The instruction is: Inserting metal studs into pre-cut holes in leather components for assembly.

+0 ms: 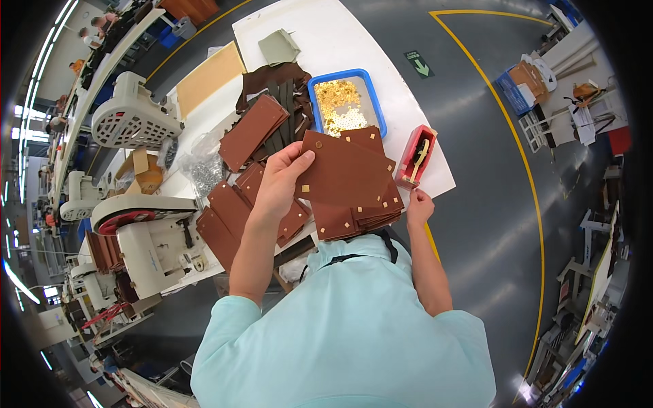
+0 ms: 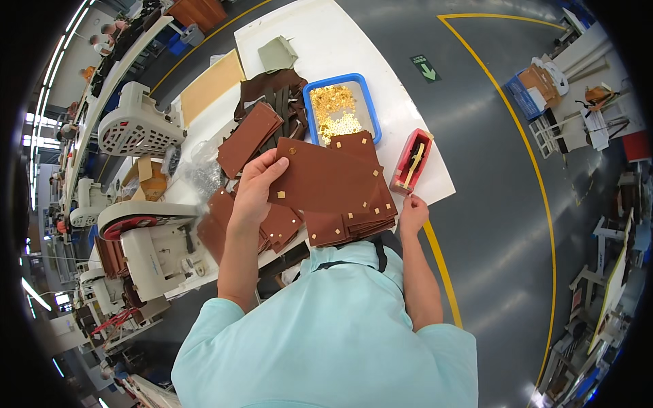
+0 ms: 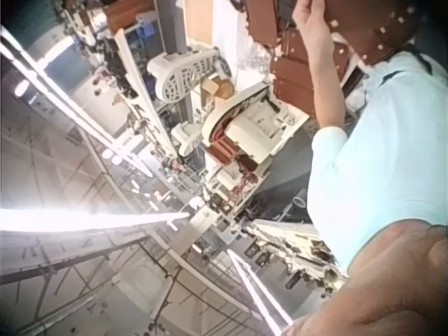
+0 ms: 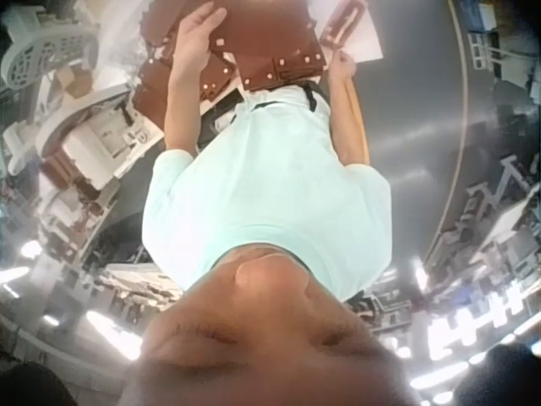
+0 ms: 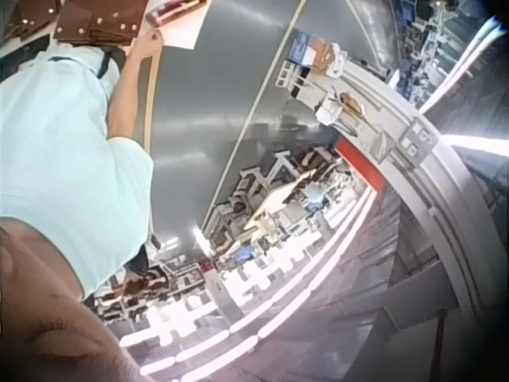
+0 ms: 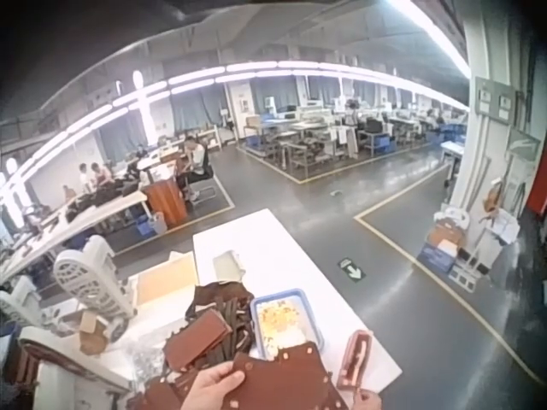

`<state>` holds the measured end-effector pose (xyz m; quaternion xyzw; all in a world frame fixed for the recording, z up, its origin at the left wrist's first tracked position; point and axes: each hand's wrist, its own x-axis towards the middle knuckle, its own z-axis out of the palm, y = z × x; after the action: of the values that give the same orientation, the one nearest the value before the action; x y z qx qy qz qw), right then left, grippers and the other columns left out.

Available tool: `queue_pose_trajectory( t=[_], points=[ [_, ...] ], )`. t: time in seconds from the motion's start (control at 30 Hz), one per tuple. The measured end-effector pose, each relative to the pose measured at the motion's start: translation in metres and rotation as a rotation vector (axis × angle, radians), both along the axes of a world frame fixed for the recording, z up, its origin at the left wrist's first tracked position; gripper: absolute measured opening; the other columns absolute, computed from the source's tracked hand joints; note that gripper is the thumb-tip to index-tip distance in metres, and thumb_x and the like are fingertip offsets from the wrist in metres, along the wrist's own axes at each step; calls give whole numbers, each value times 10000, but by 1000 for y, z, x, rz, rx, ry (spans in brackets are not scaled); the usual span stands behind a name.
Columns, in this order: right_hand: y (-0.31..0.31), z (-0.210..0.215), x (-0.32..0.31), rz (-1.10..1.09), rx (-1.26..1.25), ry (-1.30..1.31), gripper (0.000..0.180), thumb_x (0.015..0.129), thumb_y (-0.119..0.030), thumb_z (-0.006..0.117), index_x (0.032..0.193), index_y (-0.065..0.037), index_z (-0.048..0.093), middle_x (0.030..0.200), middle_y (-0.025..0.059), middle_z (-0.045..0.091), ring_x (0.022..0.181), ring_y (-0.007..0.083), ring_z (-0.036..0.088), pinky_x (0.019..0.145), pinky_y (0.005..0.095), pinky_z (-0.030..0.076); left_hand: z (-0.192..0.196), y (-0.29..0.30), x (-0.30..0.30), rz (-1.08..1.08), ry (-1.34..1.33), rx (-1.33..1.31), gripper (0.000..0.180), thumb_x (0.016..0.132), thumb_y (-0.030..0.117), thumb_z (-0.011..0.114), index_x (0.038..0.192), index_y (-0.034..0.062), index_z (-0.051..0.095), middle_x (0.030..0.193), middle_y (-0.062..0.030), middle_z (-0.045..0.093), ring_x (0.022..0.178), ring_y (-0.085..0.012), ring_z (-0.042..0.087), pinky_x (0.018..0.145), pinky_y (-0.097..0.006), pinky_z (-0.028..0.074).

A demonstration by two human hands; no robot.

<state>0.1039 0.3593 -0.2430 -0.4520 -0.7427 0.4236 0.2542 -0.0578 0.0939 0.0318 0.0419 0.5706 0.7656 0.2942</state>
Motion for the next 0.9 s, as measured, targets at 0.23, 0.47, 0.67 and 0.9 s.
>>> queue_pose_trajectory(
  t=[0.23, 0.47, 0.67, 0.9],
  points=[
    [-23, 150, -32, 51, -573, 389, 163, 904, -139, 670, 970, 10, 663, 816, 54, 677, 665, 104, 626, 624, 244, 509, 9, 5, 13, 44, 87, -38, 272, 997, 128, 535, 1207, -30, 605, 1064, -50, 682, 919, -77, 638, 808, -230, 519],
    [-83, 284, -60, 707, -761, 438, 128, 914, -97, 672, 969, 17, 649, 856, 51, 680, 731, 97, 656, 646, 218, 544, 17, 28, 44, 14, 292, -226, 276, 1011, 139, 522, 1214, -24, 614, 1025, -37, 675, 920, -65, 600, 814, -227, 502],
    [-90, 280, -66, 734, -762, 480, 120, 919, -71, 660, 964, 40, 642, 873, 73, 685, 771, 122, 672, 735, 248, 567, 25, 31, 51, 17, 440, -277, 265, 997, 89, 521, 1212, -37, 610, 1035, -62, 682, 914, -87, 615, 823, -246, 514],
    [-90, 281, -68, 724, -751, 485, 113, 926, -54, 643, 943, 57, 632, 856, 105, 690, 783, 150, 686, 770, 278, 585, 25, 31, 54, 34, 423, -264, 252, 989, 95, 542, 1194, -22, 631, 1039, -48, 687, 906, -78, 612, 801, -238, 503]
  ],
)
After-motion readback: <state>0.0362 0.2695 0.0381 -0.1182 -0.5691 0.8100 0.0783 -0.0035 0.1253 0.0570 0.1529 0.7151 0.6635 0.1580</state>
